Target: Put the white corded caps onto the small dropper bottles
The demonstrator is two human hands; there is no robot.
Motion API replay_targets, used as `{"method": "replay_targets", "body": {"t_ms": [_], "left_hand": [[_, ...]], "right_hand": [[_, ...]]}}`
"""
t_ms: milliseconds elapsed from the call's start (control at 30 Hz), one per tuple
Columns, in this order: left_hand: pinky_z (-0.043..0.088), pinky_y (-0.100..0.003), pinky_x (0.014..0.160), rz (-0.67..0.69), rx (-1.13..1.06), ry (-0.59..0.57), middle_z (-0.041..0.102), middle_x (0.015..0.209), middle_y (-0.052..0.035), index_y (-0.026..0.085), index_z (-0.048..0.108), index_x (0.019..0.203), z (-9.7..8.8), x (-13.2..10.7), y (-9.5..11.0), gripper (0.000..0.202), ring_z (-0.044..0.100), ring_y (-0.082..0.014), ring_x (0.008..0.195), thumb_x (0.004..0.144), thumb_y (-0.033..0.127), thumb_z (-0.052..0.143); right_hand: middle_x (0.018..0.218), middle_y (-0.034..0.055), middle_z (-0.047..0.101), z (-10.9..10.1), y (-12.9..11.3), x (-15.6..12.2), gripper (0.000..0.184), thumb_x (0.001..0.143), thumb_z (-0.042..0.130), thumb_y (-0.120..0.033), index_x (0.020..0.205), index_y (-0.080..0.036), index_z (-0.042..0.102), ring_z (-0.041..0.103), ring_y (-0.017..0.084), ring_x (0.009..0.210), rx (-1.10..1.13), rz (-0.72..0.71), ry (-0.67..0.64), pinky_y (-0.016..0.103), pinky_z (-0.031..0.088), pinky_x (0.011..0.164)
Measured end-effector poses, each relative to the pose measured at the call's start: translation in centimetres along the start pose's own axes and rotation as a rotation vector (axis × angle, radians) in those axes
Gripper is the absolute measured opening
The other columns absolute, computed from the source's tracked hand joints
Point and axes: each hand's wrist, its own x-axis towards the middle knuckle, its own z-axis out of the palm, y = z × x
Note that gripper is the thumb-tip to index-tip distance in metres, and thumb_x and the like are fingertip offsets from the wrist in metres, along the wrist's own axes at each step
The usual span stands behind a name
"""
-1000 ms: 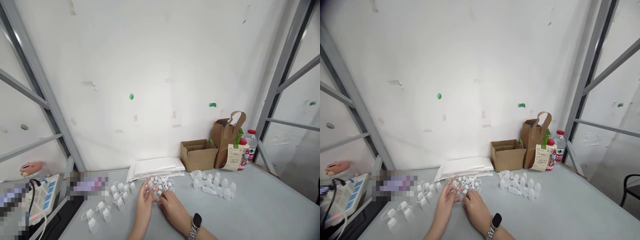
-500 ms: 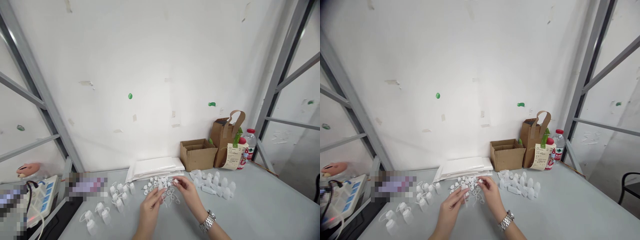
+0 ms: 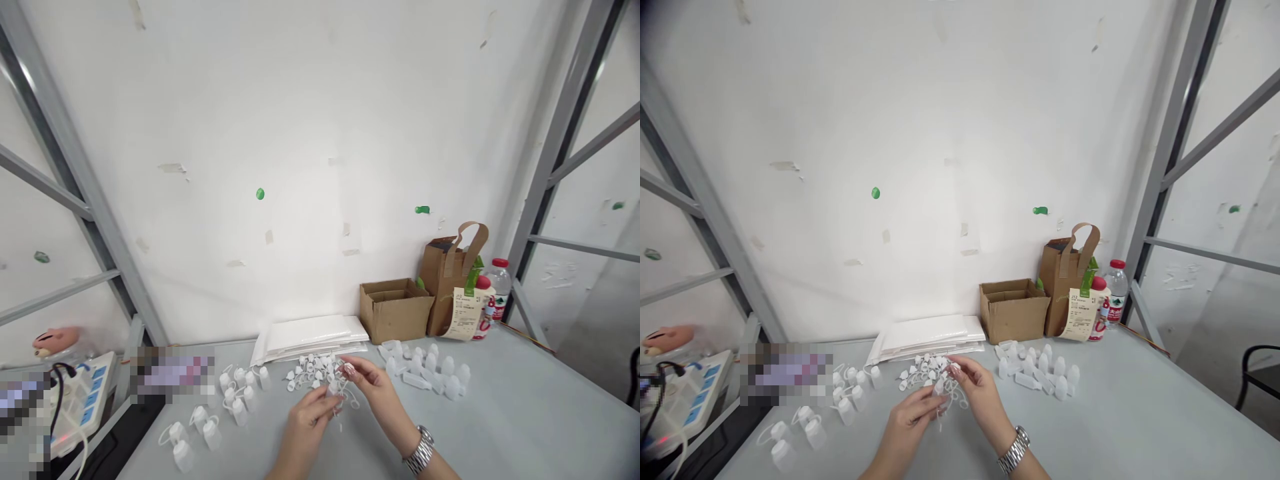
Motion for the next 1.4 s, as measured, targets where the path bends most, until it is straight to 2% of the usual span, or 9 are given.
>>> {"method": "replay_targets", "body": {"t_ms": [300,433,667,767,900,1000,1067,1167,1400], "left_hand": [[0.057,-0.028,0.074,0.037,-0.061,-0.035,0.069,0.105,-0.0058,0.030,0.073,0.089,0.1,0.0,0.8,0.022,0.066,-0.0193,0.091,0.079,0.034,0.054],[0.057,-0.026,0.072,0.072,-0.051,-0.031,0.070,0.103,-0.0044,0.030,0.073,0.088,0.1,0.0,1.1,0.023,0.066,-0.0183,0.089,0.079,0.026,0.054],[0.054,-0.023,0.074,0.137,0.200,-0.105,0.071,0.102,-0.0041,0.029,0.073,0.089,-0.2,-0.1,1.3,0.035,0.068,-0.0153,0.082,0.076,0.008,0.048],[0.052,-0.025,0.082,0.223,0.371,-0.131,0.069,0.108,-0.0047,0.029,0.070,0.098,-0.2,-0.3,0.9,0.041,0.066,-0.0165,0.093,0.078,0.006,0.044],[0.052,-0.027,0.083,0.411,0.611,-0.085,0.068,0.110,-0.0060,0.029,0.066,0.106,-0.3,-0.4,-0.2,0.046,0.066,-0.0163,0.095,0.079,0.003,0.039],[0.054,-0.026,0.079,0.472,0.733,-0.027,0.069,0.108,-0.0072,0.028,0.067,0.103,-0.5,-0.3,-0.7,0.045,0.067,-0.0167,0.092,0.080,0.003,0.038],[0.054,-0.026,0.078,0.494,0.766,-0.033,0.069,0.107,-0.0081,0.028,0.067,0.104,-0.6,-0.2,-0.8,0.045,0.067,-0.0167,0.090,0.080,0.003,0.038],[0.054,-0.025,0.078,0.508,0.774,-0.055,0.069,0.108,-0.0060,0.031,0.065,0.106,-0.6,-0.3,-0.9,0.045,0.067,-0.0156,0.091,0.081,0.005,0.039],[0.054,-0.026,0.078,0.535,0.784,-0.018,0.069,0.106,-0.0071,0.028,0.065,0.105,-0.1,-0.4,-1.1,0.041,0.066,-0.0165,0.091,0.081,0.005,0.041]], "right_hand": [[0.091,0.0077,0.070,1.1,1.3,-0.7,0.035,0.073,0.062,-0.054,0.086,-0.022,0.056,0.064,0.023,0.089,0.038,0.043,-0.166,0.038,0.048,0.080],[0.092,0.0077,0.066,0.8,1.2,-0.5,0.036,0.068,0.066,-0.054,0.077,-0.019,0.062,0.061,0.023,0.091,-0.133,-0.027,-0.141,0.036,0.047,0.080],[0.078,0.0001,0.055,-0.9,0.2,-0.1,0.012,0.074,0.064,-0.031,0.077,-0.019,0.065,0.054,0.014,0.071,-0.422,-0.120,-0.248,0.027,0.045,0.068],[0.071,-0.0024,0.052,-0.6,0.8,-0.4,0.005,0.075,0.061,-0.022,0.072,-0.019,0.059,0.051,0.013,0.066,-0.552,-0.123,-0.183,0.025,0.042,0.063],[0.065,-0.0028,0.052,-0.1,1.1,-0.8,0.017,0.076,0.060,-0.024,0.062,-0.019,0.052,0.049,0.013,0.061,-0.783,-0.114,-0.088,0.024,0.038,0.059],[0.072,-0.0019,0.059,-0.4,0.3,-1.0,0.006,0.075,0.060,-0.020,0.081,-0.020,0.058,0.053,0.015,0.065,-0.770,-0.110,-0.144,0.024,0.041,0.062],[0.080,-0.0006,0.062,-0.7,-0.3,-1.0,0.014,0.076,0.057,-0.018,0.089,-0.022,0.060,0.057,0.015,0.072,-0.721,-0.151,-0.225,0.025,0.044,0.068],[0.079,0.0006,0.063,-0.7,-0.5,-1.1,0.011,0.080,0.052,-0.017,0.082,-0.022,0.062,0.059,0.016,0.074,-0.736,-0.195,-0.276,0.025,0.044,0.070],[0.069,0.0019,0.062,-0.1,0.5,-1.2,0.022,0.088,0.044,-0.028,0.072,-0.020,0.057,0.056,0.017,0.063,-0.949,-0.135,-0.149,0.026,0.042,0.061]]}}
